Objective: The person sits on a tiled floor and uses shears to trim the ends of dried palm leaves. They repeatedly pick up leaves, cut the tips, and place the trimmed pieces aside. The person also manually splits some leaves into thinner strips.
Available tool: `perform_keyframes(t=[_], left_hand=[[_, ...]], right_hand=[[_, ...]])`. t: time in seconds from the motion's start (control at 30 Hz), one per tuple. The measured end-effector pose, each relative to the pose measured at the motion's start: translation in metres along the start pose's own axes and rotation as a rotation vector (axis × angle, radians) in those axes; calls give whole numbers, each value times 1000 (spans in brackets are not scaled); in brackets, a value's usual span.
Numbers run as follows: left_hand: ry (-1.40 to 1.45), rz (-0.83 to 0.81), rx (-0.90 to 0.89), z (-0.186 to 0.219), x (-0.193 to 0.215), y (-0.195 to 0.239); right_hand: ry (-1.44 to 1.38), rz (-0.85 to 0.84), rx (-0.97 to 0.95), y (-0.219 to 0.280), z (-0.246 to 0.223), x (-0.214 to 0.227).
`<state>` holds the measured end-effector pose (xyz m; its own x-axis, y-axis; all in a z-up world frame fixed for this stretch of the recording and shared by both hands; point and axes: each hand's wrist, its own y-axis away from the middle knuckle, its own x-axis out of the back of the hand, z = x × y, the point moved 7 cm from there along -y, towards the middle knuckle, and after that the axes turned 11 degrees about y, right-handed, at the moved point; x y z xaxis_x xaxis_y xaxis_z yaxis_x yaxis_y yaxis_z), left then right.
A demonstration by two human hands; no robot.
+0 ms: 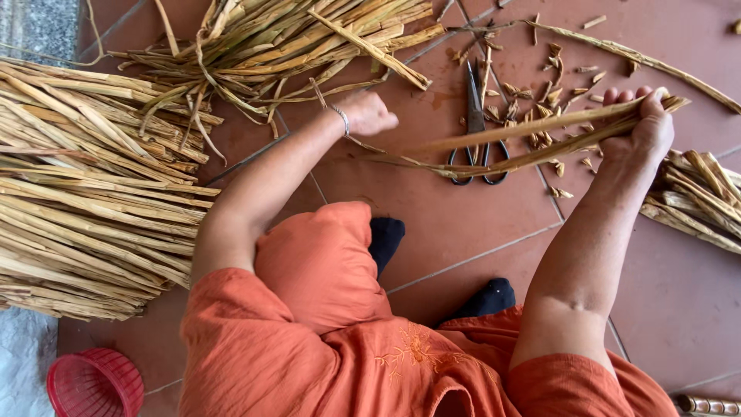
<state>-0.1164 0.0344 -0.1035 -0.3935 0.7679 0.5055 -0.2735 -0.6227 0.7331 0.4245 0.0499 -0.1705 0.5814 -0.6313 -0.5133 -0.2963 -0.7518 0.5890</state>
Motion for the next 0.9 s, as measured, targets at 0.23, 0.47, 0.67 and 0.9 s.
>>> perform_keyframes(t=[0.23, 0.47, 0.67, 0.9], left_hand=[[-586, 507, -265, 2, 39, -50], [-208, 621, -493, 39, 48, -59], [789, 461, -827, 132, 33, -11], [1152, 105, -613, 202, -4, 24]], right_hand=[[191, -151, -9, 46, 17, -51], [361, -256, 56, 99, 46, -120], [548, -318, -3, 146, 68, -186], [571, -403, 236, 187, 30, -222]])
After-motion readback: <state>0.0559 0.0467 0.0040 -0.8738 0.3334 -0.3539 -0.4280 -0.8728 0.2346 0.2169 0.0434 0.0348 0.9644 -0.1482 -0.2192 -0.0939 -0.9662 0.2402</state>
